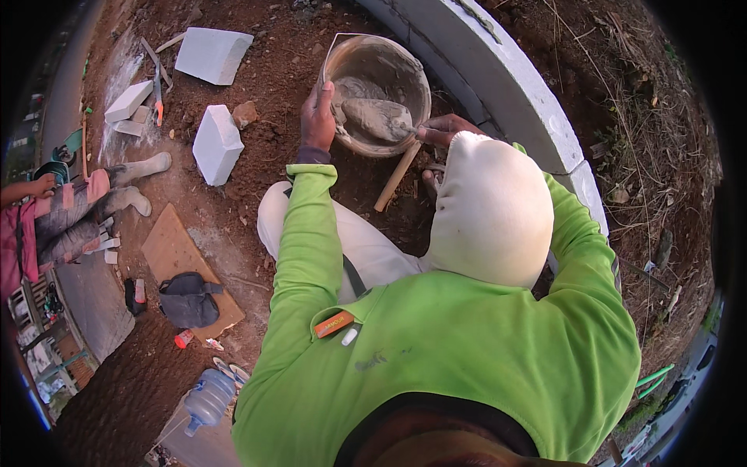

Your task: The person builds a low wall by applying mortar to white blocks using a trowel and placing them onto the wall, then securing them with a hammer.

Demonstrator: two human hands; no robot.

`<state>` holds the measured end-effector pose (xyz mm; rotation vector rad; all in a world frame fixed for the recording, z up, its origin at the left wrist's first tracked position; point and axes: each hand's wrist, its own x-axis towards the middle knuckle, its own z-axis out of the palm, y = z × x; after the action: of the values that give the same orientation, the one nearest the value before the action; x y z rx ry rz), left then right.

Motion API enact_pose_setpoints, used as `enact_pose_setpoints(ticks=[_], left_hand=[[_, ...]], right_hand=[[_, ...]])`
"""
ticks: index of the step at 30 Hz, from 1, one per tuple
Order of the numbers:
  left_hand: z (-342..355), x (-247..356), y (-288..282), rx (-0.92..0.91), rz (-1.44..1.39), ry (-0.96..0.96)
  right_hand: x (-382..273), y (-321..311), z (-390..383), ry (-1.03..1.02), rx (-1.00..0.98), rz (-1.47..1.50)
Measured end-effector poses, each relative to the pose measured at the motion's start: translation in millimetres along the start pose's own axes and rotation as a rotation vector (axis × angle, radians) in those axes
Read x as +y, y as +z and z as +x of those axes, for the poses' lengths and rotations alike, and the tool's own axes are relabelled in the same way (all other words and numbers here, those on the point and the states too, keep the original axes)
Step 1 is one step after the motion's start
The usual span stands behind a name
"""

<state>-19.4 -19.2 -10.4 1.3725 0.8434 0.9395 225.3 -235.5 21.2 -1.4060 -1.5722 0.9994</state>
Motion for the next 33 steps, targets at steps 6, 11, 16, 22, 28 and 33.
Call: enact_pose_setpoints(ticks=[6,11,16,22,28,33], left_hand=[[3,-9,-8,0.022,0.03,-0.079],[5,-21,-18,0.027,-0.019,-0.076],[3,-18,-18,0.041,-0.023,-0.098],[11,-15,-13,0.025,0.074,-0.037],[10,-19,-19,0.004,0.0,-0.023],[4,-5,-12,-0.004,0.009,-0.021]], right_hand=[[4,3,4,0.183,0.053,0.384],[3,-24,33,0.411,0.043,0.82],[-28,-91,35,0.418,0.515,0.018],[-56,-147,60,0.561,0.515,-0.948],[-74,-137,33,0.684,0.372,-1.095],[-69,-120,-27,0.7,0.506,-1.071]])
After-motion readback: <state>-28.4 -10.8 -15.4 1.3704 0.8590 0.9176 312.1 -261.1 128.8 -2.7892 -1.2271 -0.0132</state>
